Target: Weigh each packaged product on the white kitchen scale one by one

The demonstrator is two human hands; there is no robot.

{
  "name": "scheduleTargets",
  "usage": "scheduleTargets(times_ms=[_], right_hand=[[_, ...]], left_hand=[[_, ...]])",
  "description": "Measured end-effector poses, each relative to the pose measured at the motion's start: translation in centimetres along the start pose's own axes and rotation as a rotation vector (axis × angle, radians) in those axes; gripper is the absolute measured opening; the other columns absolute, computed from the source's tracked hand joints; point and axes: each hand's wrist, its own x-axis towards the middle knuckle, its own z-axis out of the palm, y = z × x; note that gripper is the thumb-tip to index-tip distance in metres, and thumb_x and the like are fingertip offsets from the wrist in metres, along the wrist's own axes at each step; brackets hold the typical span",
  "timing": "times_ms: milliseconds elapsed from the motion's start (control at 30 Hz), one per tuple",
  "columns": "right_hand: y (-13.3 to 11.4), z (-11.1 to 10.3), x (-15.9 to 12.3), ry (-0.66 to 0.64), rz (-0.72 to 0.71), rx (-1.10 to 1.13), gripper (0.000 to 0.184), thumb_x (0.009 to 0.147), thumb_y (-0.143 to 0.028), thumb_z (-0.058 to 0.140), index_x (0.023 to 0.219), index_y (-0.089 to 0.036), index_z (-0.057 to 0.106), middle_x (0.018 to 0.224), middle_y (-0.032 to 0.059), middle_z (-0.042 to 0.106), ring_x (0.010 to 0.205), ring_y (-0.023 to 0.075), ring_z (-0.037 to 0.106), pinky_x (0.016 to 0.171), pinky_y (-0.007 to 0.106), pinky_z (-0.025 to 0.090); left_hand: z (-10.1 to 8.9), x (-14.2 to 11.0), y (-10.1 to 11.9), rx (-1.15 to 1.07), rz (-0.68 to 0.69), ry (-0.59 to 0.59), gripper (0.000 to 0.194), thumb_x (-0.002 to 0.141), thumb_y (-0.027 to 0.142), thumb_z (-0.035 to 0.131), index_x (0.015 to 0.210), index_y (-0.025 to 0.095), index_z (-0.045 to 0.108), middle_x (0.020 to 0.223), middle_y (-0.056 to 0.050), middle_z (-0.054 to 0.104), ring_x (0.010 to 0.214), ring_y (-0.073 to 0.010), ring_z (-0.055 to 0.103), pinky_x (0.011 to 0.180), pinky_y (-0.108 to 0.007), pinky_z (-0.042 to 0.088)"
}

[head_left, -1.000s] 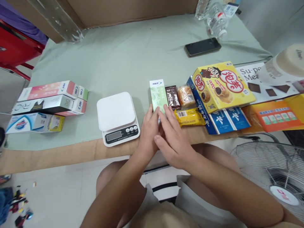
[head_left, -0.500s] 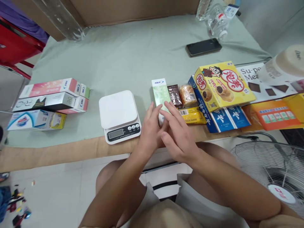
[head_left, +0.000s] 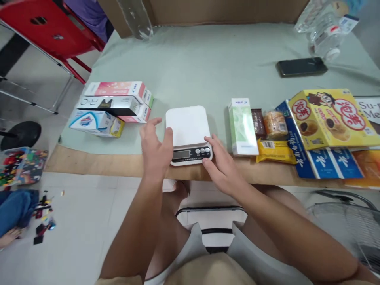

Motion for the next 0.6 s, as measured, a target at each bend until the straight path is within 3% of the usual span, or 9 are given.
scheduleTargets(times_ms=[100, 233, 333, 433, 500, 600], right_hand=[[0.0, 1.4, 1.0, -0.002, 0.040, 0.066, 0.055, 0.098, -0.041, 0.052, 0.149, -0.022, 0.048, 0.162, 0.0185, 0.050, 0.156, 0.0336, 0.043, 0.125, 0.065, 0.038], [0.0, 2.6, 1.8, 0.001, 0.026, 0.117, 0.049, 0.099, -0.039, 0.051, 0.146, -0.022, 0.050, 0.155, 0.0178, 0.057, 0.139, 0.0312, 0.060, 0.116, 0.060, 0.050], [-0.4, 2.7, 2.3, 0.123, -0.061, -0.011, 0.044, 0.098, -0.038, 0.053, 0.139, -0.023, 0.055, 0.150, 0.0167, 0.061, 0.139, 0.0319, 0.059, 0.116, 0.061, 0.049], [-1.7, 2.7, 3.4, 0.215, -0.204, -0.147, 0.039, 0.096, -0.033, 0.055, 0.133, -0.023, 0.059, 0.146, 0.0162, 0.064, 0.139, 0.0323, 0.060, 0.114, 0.060, 0.051], [-3.1, 2.9, 5.0, 0.188, -0.271, -0.198, 0.039, 0.095, -0.030, 0.056, 0.133, -0.024, 0.060, 0.144, 0.0151, 0.067, 0.137, 0.0321, 0.062, 0.113, 0.059, 0.052], [-5.4, 4.4, 8.9, 0.077, -0.401, -0.281, 0.043, 0.095, -0.029, 0.054, 0.137, -0.024, 0.060, 0.144, 0.0141, 0.068, 0.137, 0.0324, 0.063, 0.115, 0.059, 0.052]], left_hand=[[-1.4, 0.5, -1.2, -0.077, -0.216, -0.111, 0.036, 0.095, 0.041, 0.055, 0.126, 0.023, 0.060, 0.132, -0.012, 0.067, 0.124, -0.0299, 0.064, 0.114, -0.050, 0.047], [-2.4, 1.3, -1.8, -0.132, -0.307, -0.158, 0.032, 0.098, 0.047, 0.050, 0.119, 0.026, 0.060, 0.116, -0.008, 0.074, 0.111, -0.0298, 0.068, 0.104, -0.049, 0.051], [-2.9, 2.6, -2.1, -0.196, -0.308, -0.075, 0.025, 0.098, 0.043, 0.050, 0.111, 0.024, 0.060, 0.113, -0.008, 0.074, 0.109, -0.0275, 0.068, 0.104, -0.047, 0.051], [-3.4, 4.2, -2.7, -0.295, -0.294, 0.081, 0.025, 0.098, 0.040, 0.048, 0.109, 0.023, 0.062, 0.121, -0.009, 0.073, 0.120, -0.0255, 0.066, 0.111, -0.044, 0.049], [-3.7, 5.2, -3.2, -0.388, -0.300, 0.165, 0.033, 0.101, 0.041, 0.043, 0.119, 0.022, 0.063, 0.137, -0.011, 0.068, 0.135, -0.0242, 0.061, 0.118, -0.042, 0.046], [-4.0, 6.1, -4.1, -0.519, -0.320, 0.194, 0.048, 0.105, 0.042, 0.030, 0.143, 0.023, 0.053, 0.162, -0.010, 0.050, 0.155, -0.0202, 0.045, 0.128, -0.039, 0.038]])
